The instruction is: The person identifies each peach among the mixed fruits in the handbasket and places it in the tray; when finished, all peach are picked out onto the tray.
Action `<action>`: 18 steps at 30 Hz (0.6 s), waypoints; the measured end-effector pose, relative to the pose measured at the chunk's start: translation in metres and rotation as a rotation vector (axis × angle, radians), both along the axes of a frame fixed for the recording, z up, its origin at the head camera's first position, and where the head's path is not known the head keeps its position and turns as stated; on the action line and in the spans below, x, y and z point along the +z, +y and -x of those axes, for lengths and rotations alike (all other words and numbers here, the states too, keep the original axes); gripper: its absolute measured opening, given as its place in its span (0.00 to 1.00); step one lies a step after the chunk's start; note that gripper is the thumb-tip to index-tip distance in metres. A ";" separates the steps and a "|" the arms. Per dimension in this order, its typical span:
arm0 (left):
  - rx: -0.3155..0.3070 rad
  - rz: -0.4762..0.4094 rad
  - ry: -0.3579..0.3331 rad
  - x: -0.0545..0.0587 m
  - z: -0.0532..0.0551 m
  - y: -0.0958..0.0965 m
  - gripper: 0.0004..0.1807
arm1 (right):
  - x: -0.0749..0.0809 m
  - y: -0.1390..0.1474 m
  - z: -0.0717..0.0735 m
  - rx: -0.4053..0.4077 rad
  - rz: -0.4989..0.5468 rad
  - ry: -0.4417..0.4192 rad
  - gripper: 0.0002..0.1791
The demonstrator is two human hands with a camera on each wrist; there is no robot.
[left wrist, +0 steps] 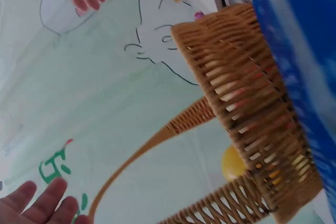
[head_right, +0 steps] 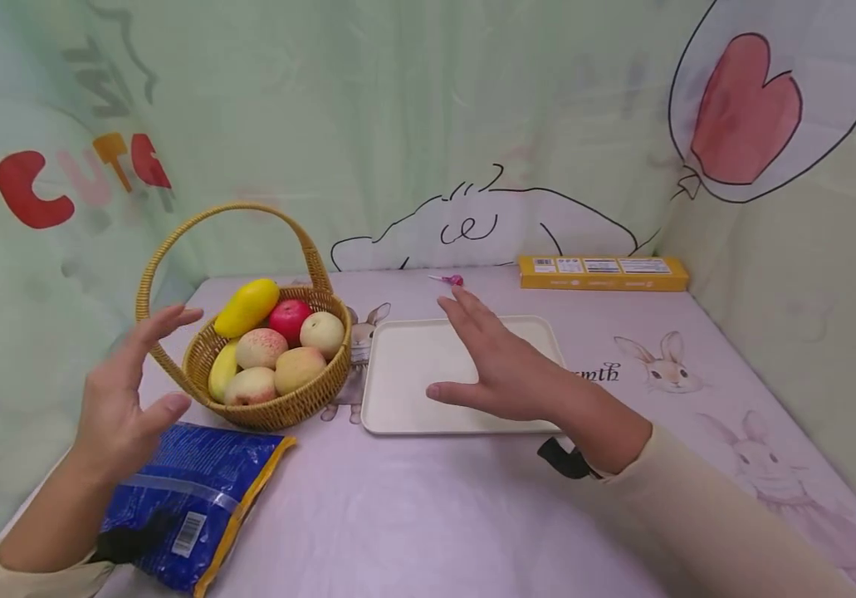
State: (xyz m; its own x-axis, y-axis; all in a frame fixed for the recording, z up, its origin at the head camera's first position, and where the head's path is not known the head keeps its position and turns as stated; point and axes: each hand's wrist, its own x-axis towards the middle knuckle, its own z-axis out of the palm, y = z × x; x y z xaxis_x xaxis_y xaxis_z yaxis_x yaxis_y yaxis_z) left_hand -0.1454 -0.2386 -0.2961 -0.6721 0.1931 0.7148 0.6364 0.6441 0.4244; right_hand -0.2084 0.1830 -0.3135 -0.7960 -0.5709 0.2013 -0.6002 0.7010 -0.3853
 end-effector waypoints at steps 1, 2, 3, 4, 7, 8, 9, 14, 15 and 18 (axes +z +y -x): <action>0.006 -0.026 0.030 0.000 0.000 -0.003 0.44 | 0.000 -0.004 0.003 0.015 0.011 -0.010 0.61; 0.016 -0.044 0.055 -0.001 -0.001 -0.005 0.44 | 0.001 -0.007 0.006 0.027 0.019 -0.018 0.61; 0.028 -0.060 0.073 -0.002 -0.001 -0.008 0.43 | 0.002 -0.011 0.009 0.039 0.025 -0.025 0.61; 0.033 -0.078 0.093 -0.002 0.000 -0.010 0.43 | 0.004 -0.014 0.011 0.048 0.030 -0.031 0.61; 0.065 -0.111 0.114 -0.004 0.000 -0.017 0.40 | 0.009 -0.023 0.017 0.071 0.048 -0.057 0.61; 0.074 -0.117 0.121 -0.004 -0.001 -0.019 0.39 | 0.010 -0.026 0.018 0.077 0.054 -0.064 0.61; 0.082 -0.125 0.124 -0.005 -0.001 -0.021 0.38 | 0.011 -0.028 0.020 0.081 0.060 -0.071 0.61; 0.131 -0.157 0.114 -0.005 -0.002 -0.029 0.35 | 0.011 -0.036 0.026 0.093 0.082 -0.097 0.59; 0.138 -0.171 0.097 -0.005 -0.003 -0.031 0.34 | 0.012 -0.037 0.027 0.093 0.086 -0.105 0.58; 0.158 -0.234 0.027 -0.004 -0.005 -0.036 0.33 | 0.012 -0.040 0.030 0.091 0.095 -0.132 0.58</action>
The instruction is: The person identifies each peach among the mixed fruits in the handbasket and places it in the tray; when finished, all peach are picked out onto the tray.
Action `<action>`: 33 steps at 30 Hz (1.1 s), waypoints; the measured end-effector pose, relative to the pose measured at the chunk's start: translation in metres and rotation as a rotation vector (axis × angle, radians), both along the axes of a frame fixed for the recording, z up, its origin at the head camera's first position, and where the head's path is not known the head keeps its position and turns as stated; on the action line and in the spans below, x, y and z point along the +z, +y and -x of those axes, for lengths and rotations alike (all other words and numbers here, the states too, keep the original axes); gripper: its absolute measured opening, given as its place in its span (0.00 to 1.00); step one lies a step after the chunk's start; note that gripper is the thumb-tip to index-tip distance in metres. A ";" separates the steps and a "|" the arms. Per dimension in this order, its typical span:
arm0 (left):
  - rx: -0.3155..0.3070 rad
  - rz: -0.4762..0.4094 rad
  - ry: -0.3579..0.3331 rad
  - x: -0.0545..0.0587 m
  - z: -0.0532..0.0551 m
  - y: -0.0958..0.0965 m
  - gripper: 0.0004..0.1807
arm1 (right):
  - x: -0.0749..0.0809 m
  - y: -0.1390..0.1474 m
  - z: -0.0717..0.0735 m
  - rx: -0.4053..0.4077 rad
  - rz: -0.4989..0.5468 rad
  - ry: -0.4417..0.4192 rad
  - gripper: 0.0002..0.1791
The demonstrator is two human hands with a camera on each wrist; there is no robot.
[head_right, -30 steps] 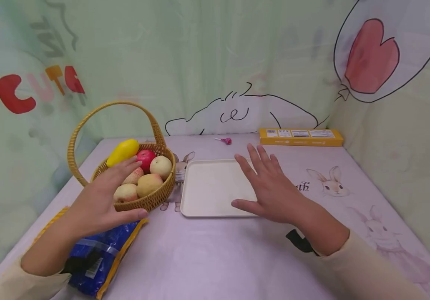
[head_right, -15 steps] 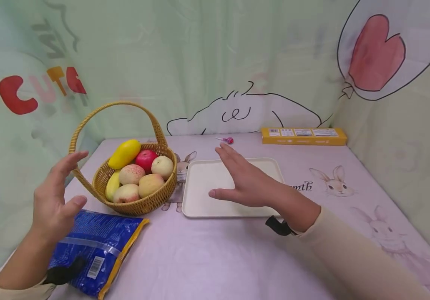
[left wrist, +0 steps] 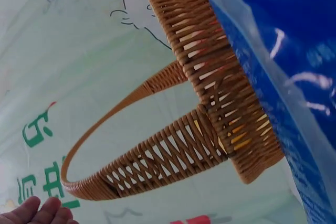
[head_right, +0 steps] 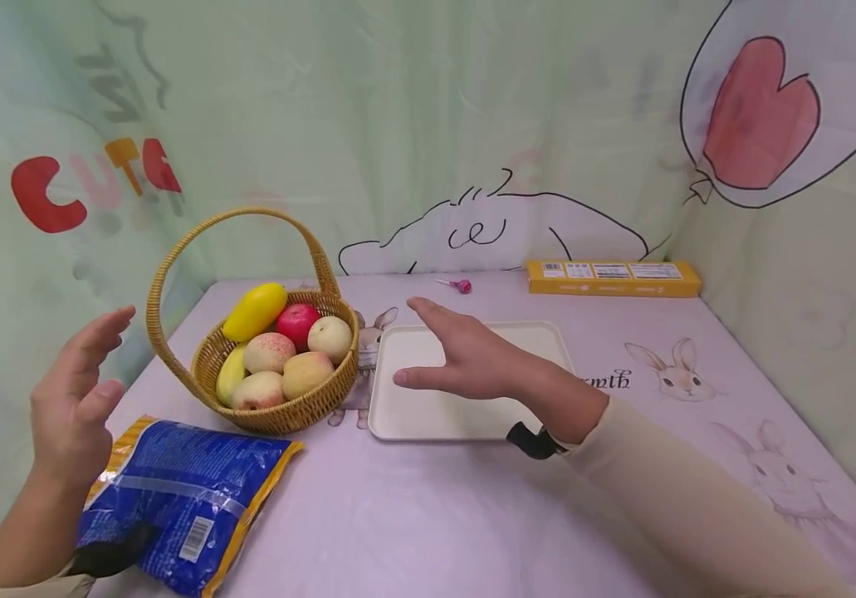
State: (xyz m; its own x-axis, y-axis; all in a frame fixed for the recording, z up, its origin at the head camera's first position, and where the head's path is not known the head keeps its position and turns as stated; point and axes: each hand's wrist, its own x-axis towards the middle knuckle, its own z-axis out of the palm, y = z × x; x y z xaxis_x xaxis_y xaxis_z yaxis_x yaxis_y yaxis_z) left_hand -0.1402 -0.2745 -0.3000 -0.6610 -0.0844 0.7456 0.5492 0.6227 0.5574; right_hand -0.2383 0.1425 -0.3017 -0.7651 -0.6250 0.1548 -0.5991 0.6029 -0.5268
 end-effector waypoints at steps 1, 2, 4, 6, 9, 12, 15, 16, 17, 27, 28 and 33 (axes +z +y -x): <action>0.009 -0.021 -0.034 0.001 -0.001 -0.001 0.33 | 0.000 -0.001 0.001 0.000 0.001 -0.008 0.57; 0.015 -0.042 -0.067 0.002 -0.001 -0.003 0.33 | 0.000 -0.002 0.002 -0.002 0.002 -0.015 0.57; 0.026 -0.078 -0.134 0.003 -0.002 -0.005 0.33 | 0.000 -0.004 0.005 -0.001 0.006 -0.022 0.55; 0.034 -0.092 -0.200 0.005 -0.001 -0.007 0.33 | 0.001 -0.006 0.007 0.003 0.011 -0.022 0.53; 0.029 -0.107 -0.305 0.006 0.001 -0.012 0.32 | 0.003 -0.011 0.010 0.014 0.014 -0.026 0.51; 0.008 -0.110 -0.393 0.007 0.006 -0.017 0.33 | 0.007 -0.017 0.013 0.034 0.009 -0.039 0.50; -0.032 -0.089 -0.439 0.005 0.012 -0.023 0.34 | 0.010 -0.022 0.017 0.056 0.007 -0.051 0.50; -0.051 -0.083 -0.445 0.004 0.015 -0.026 0.34 | 0.011 -0.023 0.018 0.061 0.006 -0.054 0.49; -0.068 -0.075 -0.453 0.003 0.017 -0.028 0.34 | 0.012 -0.025 0.019 0.067 0.007 -0.059 0.49; -0.380 -0.198 -0.530 -0.005 0.039 -0.047 0.33 | 0.018 -0.046 0.037 0.112 0.013 -0.101 0.47; -0.410 -0.223 -0.548 -0.004 0.041 -0.048 0.33 | 0.018 -0.048 0.040 0.111 0.011 -0.102 0.47; -0.483 -0.225 -0.631 -0.002 0.051 -0.055 0.34 | 0.018 -0.059 0.053 0.116 -0.001 -0.101 0.47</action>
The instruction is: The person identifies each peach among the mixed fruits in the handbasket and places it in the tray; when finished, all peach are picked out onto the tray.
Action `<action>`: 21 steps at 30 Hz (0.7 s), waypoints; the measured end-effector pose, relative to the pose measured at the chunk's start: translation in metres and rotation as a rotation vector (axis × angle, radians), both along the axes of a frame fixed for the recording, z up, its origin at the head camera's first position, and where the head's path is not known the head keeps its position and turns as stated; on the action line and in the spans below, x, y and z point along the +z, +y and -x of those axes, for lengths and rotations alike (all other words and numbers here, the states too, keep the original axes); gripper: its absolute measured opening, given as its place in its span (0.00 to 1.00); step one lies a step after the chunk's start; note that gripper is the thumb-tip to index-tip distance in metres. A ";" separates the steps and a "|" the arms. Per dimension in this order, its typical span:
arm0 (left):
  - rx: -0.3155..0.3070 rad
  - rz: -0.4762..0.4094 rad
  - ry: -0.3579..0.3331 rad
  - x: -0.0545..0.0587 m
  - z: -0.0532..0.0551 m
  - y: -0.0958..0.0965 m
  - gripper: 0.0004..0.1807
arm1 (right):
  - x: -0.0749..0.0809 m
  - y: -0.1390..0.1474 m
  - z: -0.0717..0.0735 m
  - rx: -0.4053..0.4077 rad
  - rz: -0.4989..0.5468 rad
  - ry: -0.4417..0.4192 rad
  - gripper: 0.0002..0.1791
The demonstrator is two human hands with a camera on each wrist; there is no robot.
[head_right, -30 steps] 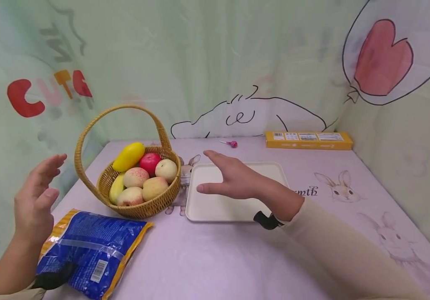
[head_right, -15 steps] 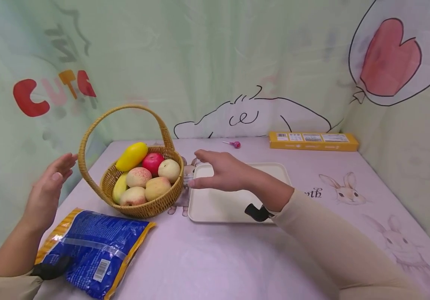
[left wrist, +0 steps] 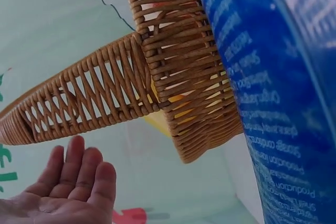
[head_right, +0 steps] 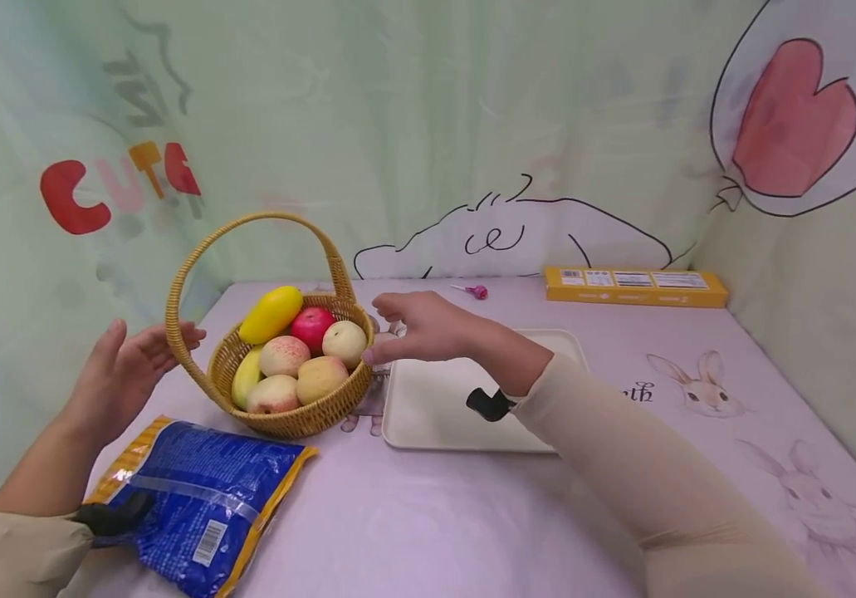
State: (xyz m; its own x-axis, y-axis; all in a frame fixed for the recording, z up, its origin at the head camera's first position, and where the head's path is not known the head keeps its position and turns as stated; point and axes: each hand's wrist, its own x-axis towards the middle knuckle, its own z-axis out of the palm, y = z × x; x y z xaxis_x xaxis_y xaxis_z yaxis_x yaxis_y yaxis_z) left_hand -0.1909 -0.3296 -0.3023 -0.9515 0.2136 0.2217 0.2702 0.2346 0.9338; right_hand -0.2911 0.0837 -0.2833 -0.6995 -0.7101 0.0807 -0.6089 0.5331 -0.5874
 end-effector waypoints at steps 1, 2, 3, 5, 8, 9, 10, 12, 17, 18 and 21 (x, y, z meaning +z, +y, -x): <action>-0.019 -0.004 -0.012 0.000 0.002 -0.001 0.35 | 0.000 -0.002 0.003 0.002 -0.002 -0.001 0.47; -0.041 -0.009 -0.022 0.000 0.004 -0.002 0.35 | 0.000 -0.004 0.005 0.003 -0.008 -0.003 0.46; -0.064 -0.013 -0.032 0.000 0.006 -0.003 0.35 | 0.000 -0.006 0.008 0.004 -0.015 -0.002 0.46; -0.125 -0.038 -0.054 -0.001 0.011 -0.006 0.34 | 0.000 -0.011 0.012 0.005 -0.032 -0.011 0.45; -0.232 -0.100 -0.106 -0.004 0.017 -0.011 0.35 | 0.000 -0.022 0.019 0.012 -0.065 -0.032 0.45; -0.263 -0.124 -0.126 -0.005 0.019 -0.012 0.35 | 0.001 -0.026 0.021 0.016 -0.074 -0.040 0.44; -0.293 -0.150 -0.147 -0.006 0.021 -0.013 0.35 | 0.001 -0.029 0.022 0.020 -0.080 -0.051 0.44; -0.334 -0.191 -0.181 -0.008 0.024 -0.014 0.36 | 0.002 -0.034 0.026 0.027 -0.094 -0.061 0.43; -0.398 -0.274 -0.218 -0.012 0.029 -0.014 0.33 | 0.002 -0.044 0.036 0.027 -0.115 -0.073 0.42; -0.414 -0.292 -0.224 -0.012 0.029 -0.014 0.32 | 0.001 -0.046 0.038 0.024 -0.119 -0.079 0.42; -0.462 -0.341 -0.246 -0.014 0.031 -0.014 0.31 | 0.001 -0.053 0.042 0.011 -0.141 -0.093 0.45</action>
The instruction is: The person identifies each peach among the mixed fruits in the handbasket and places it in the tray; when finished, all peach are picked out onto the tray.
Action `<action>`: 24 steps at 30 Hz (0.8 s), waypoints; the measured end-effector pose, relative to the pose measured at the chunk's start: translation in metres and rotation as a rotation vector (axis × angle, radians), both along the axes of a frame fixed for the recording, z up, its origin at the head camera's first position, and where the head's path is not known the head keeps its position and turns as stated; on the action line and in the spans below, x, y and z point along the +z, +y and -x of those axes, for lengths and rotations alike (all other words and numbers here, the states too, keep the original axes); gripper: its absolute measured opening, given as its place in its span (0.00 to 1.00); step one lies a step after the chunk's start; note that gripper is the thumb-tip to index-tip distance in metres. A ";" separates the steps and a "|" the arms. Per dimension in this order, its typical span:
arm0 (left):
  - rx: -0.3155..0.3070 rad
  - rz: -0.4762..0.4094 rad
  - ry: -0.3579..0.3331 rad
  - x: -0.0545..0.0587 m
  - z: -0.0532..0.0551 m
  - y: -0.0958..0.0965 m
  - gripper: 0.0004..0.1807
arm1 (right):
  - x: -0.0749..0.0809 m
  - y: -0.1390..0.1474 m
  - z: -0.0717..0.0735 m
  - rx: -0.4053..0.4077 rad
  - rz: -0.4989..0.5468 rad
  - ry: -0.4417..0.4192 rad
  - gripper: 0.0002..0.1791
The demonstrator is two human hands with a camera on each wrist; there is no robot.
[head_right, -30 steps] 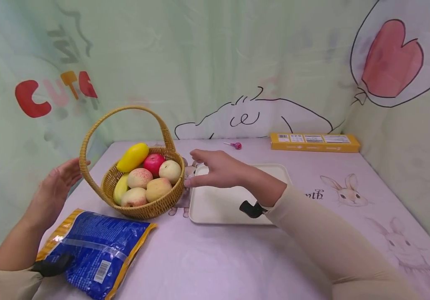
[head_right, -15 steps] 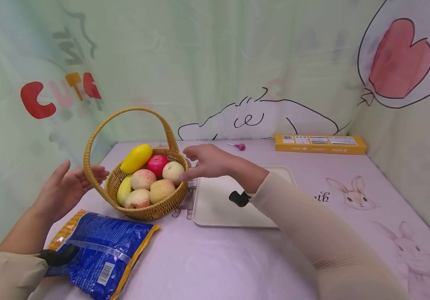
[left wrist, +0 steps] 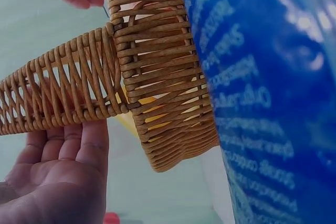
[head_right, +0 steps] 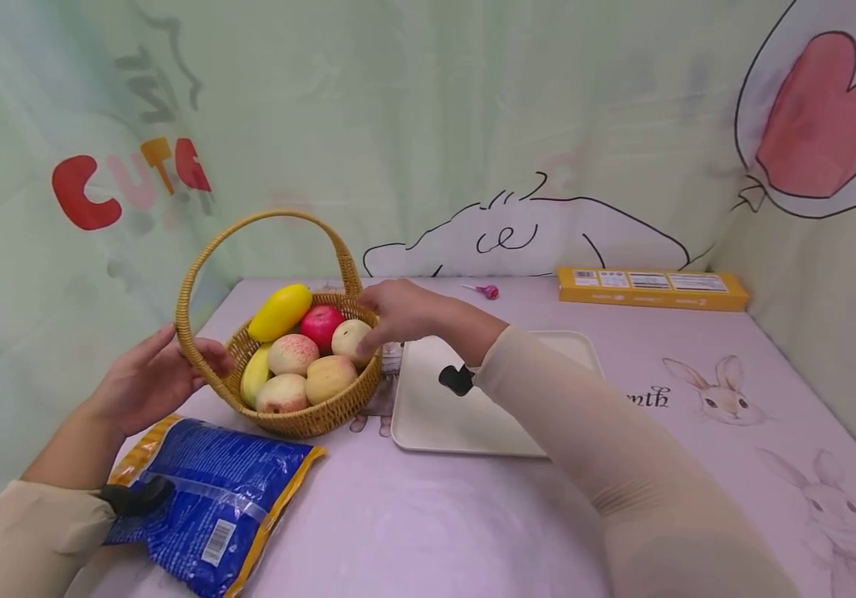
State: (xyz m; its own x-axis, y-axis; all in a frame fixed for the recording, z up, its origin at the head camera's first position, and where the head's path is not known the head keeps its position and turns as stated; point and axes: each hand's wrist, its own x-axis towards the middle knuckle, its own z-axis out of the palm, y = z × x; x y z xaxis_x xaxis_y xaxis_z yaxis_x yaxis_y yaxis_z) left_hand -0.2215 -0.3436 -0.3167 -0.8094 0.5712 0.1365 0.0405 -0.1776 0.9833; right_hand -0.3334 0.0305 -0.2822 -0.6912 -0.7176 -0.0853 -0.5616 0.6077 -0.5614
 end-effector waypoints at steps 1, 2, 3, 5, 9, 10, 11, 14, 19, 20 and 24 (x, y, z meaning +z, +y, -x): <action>-0.015 -0.016 -0.010 0.000 0.000 0.000 0.31 | 0.000 -0.002 0.002 -0.003 -0.009 0.003 0.45; -0.029 -0.031 -0.019 -0.001 0.001 0.000 0.31 | 0.000 -0.004 0.003 -0.005 -0.018 0.006 0.46; -0.041 -0.041 -0.028 -0.001 0.001 -0.001 0.31 | 0.000 -0.006 0.004 -0.006 -0.026 0.006 0.46; -0.061 -0.059 -0.051 -0.002 0.002 -0.002 0.31 | 0.000 -0.010 0.007 -0.007 -0.042 0.013 0.46; -0.073 -0.070 -0.096 -0.003 0.003 -0.004 0.31 | 0.002 -0.019 0.010 -0.003 -0.074 0.016 0.45; -0.069 -0.066 -0.105 -0.003 0.003 -0.005 0.30 | 0.003 -0.021 0.012 0.005 -0.086 0.026 0.44; -0.064 -0.062 -0.112 -0.003 0.004 -0.005 0.30 | 0.004 -0.024 0.013 0.012 -0.098 0.035 0.43; -0.061 -0.057 -0.129 -0.003 0.005 -0.008 0.29 | 0.005 -0.031 0.016 0.043 -0.144 0.072 0.39; -0.070 -0.044 -0.134 -0.004 0.008 -0.011 0.29 | 0.005 -0.043 0.021 0.079 -0.219 0.102 0.33; -0.069 -0.035 -0.128 -0.004 0.009 -0.011 0.29 | 0.005 -0.046 0.022 0.085 -0.236 0.110 0.33; -0.053 -0.013 -0.114 -0.003 0.009 -0.011 0.27 | 0.004 -0.056 0.027 0.095 -0.301 0.131 0.35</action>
State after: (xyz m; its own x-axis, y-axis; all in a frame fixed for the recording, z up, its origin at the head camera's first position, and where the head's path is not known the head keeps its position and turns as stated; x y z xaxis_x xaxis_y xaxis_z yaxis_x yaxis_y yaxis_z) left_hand -0.2302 -0.3550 -0.3193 -0.7887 0.6126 0.0525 -0.0816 -0.1889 0.9786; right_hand -0.3606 -0.0251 -0.2780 -0.6412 -0.7357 -0.2182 -0.6794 0.6764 -0.2845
